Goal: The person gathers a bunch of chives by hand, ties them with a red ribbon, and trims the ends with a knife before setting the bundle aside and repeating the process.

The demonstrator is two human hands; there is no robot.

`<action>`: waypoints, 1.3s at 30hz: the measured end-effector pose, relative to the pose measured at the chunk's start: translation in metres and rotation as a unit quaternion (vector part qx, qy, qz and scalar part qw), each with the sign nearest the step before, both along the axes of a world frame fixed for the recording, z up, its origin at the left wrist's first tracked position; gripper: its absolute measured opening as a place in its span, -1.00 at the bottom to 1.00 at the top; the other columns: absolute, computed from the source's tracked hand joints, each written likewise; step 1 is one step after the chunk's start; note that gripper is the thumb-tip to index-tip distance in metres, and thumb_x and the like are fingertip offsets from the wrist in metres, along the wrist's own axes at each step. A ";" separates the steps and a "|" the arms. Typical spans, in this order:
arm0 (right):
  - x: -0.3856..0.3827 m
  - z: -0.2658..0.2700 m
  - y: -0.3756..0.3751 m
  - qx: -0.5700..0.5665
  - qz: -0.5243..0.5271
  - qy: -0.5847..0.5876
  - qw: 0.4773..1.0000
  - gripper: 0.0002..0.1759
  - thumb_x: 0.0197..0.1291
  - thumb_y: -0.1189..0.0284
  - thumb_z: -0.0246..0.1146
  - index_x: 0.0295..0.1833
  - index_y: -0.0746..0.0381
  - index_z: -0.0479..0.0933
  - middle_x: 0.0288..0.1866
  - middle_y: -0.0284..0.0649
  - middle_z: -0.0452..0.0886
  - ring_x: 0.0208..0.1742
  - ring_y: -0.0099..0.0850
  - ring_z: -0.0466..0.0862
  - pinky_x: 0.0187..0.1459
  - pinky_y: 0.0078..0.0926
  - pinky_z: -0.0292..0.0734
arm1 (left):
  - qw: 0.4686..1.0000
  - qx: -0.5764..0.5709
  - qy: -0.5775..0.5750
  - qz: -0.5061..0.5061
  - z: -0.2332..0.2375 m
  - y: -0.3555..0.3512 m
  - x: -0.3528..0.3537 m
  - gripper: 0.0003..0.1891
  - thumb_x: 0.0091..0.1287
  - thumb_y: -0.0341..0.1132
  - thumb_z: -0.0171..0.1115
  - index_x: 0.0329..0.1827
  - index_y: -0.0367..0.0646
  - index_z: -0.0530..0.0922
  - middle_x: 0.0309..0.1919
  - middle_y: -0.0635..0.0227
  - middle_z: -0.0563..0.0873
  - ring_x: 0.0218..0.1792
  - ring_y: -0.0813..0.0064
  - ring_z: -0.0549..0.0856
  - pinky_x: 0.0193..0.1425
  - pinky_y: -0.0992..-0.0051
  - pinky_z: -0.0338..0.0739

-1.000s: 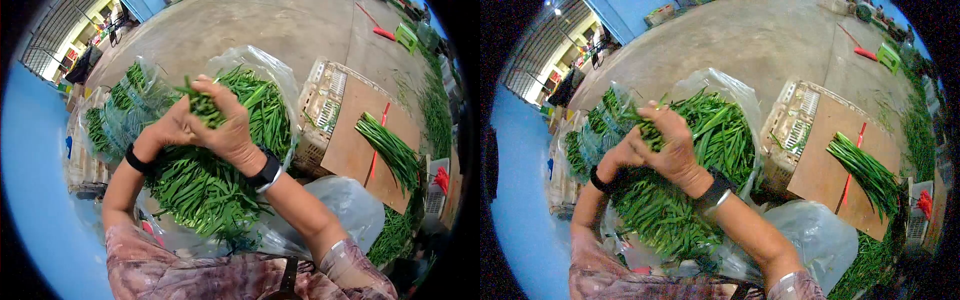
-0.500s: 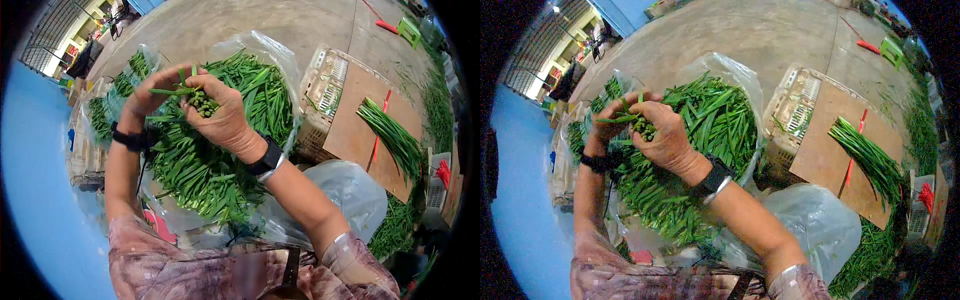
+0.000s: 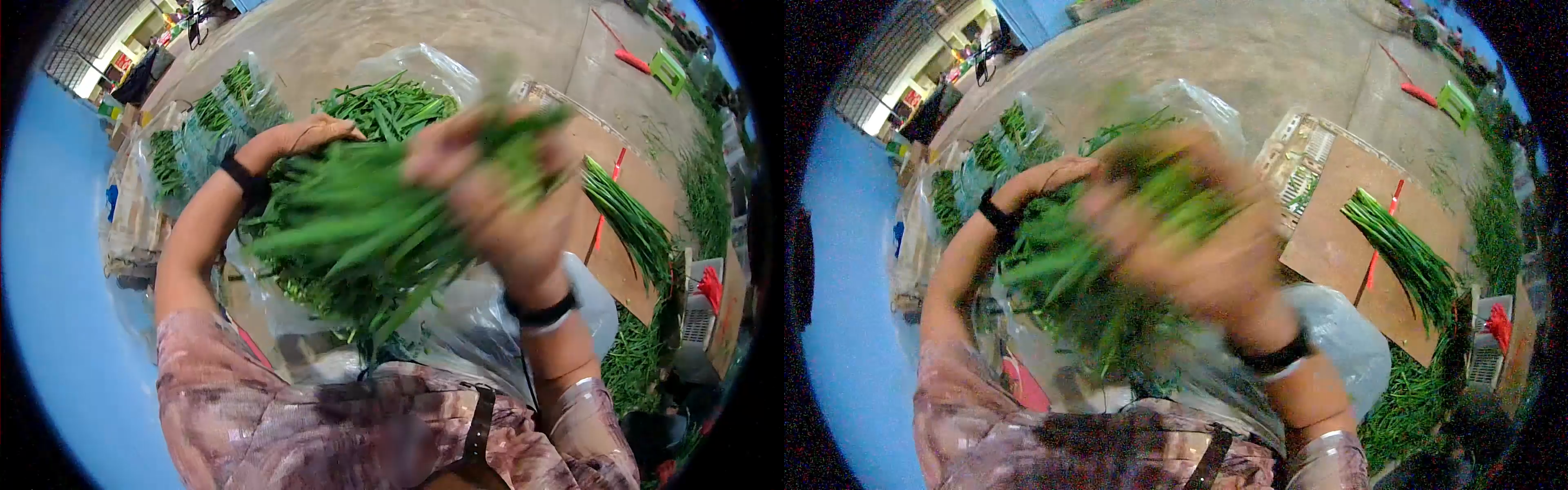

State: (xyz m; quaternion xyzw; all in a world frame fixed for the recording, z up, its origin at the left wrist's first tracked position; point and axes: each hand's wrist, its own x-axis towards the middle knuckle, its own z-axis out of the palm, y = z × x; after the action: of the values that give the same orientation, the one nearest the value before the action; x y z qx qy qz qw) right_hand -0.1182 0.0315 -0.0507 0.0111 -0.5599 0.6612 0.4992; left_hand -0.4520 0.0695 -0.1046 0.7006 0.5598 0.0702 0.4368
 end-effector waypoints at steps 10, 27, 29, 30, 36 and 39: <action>0.211 0.023 0.041 -0.030 -0.420 -0.007 0.907 -0.60 0.34 0.39 0.01 0.20 0.41 0.33 0.06 -0.18 0.55 0.12 -0.39 0.50 0.25 -0.43 0.31 | 0.980 0.151 0.131 -0.009 -0.007 -0.010 0.027 -0.47 0.42 0.05 -0.07 0.09 -0.28 0.51 0.02 0.10 0.62 0.08 0.29 0.56 0.19 0.40 0.39; 0.332 0.156 -0.031 0.131 -0.605 -0.326 0.714 -0.74 -0.01 0.35 0.36 -0.45 0.37 0.56 -0.57 -0.30 0.54 -0.55 -0.54 0.50 -0.51 -0.52 0.39 | 0.704 0.601 -0.247 -0.287 0.193 -0.006 0.451 -0.06 0.12 0.35 0.10 0.39 -0.21 0.21 0.28 0.12 0.41 0.29 0.23 0.38 0.32 0.24 0.27; 0.331 0.158 -0.028 0.118 -0.589 -0.306 0.739 -0.76 0.00 0.38 0.35 -0.45 0.37 0.57 -0.56 -0.29 0.54 -0.57 -0.54 0.50 -0.53 -0.52 0.39 | 0.736 0.440 -0.381 -0.346 0.181 -0.012 0.497 -0.07 0.11 0.37 0.10 0.36 -0.20 0.24 0.25 0.16 0.44 0.25 0.26 0.42 0.29 0.26 0.31; 0.330 0.163 -0.029 0.118 -0.581 -0.291 0.751 -0.77 0.00 0.39 0.34 -0.44 0.37 0.57 -0.55 -0.29 0.55 -0.58 -0.54 0.49 -0.54 -0.52 0.38 | 0.745 0.313 -0.457 -0.373 0.170 -0.016 0.510 -0.07 0.10 0.37 0.11 0.35 -0.20 0.26 0.23 0.19 0.45 0.23 0.28 0.43 0.27 0.28 0.34; 0.363 0.142 -0.004 -0.081 -0.478 -0.217 0.847 -0.84 0.09 0.50 0.23 -0.51 0.31 0.54 -0.66 -0.25 0.50 -0.70 -0.42 0.52 -0.61 -0.49 0.45 | 0.651 -0.206 -0.641 -0.352 0.068 0.002 0.549 -0.09 0.05 0.41 0.12 0.27 -0.17 0.37 0.14 0.31 0.54 0.10 0.40 0.55 0.17 0.36 0.47; 0.354 0.118 0.011 -0.143 -0.534 -0.231 0.801 -0.83 0.12 0.49 0.22 -0.49 0.30 0.55 -0.68 -0.28 0.49 -0.74 -0.45 0.46 -0.66 -0.53 0.39 | 0.627 -0.322 -0.662 -0.256 0.003 0.013 0.556 0.04 -0.12 0.53 0.09 0.30 -0.11 0.33 0.13 0.18 0.54 0.04 0.21 0.59 0.11 0.21 0.53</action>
State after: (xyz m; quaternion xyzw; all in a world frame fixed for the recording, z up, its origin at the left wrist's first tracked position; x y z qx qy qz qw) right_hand 0.2363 0.0420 0.0672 -0.5140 -0.4751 0.3459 0.6248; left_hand 0.1042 0.0828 -0.1016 0.3954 -0.0948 0.2158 0.8878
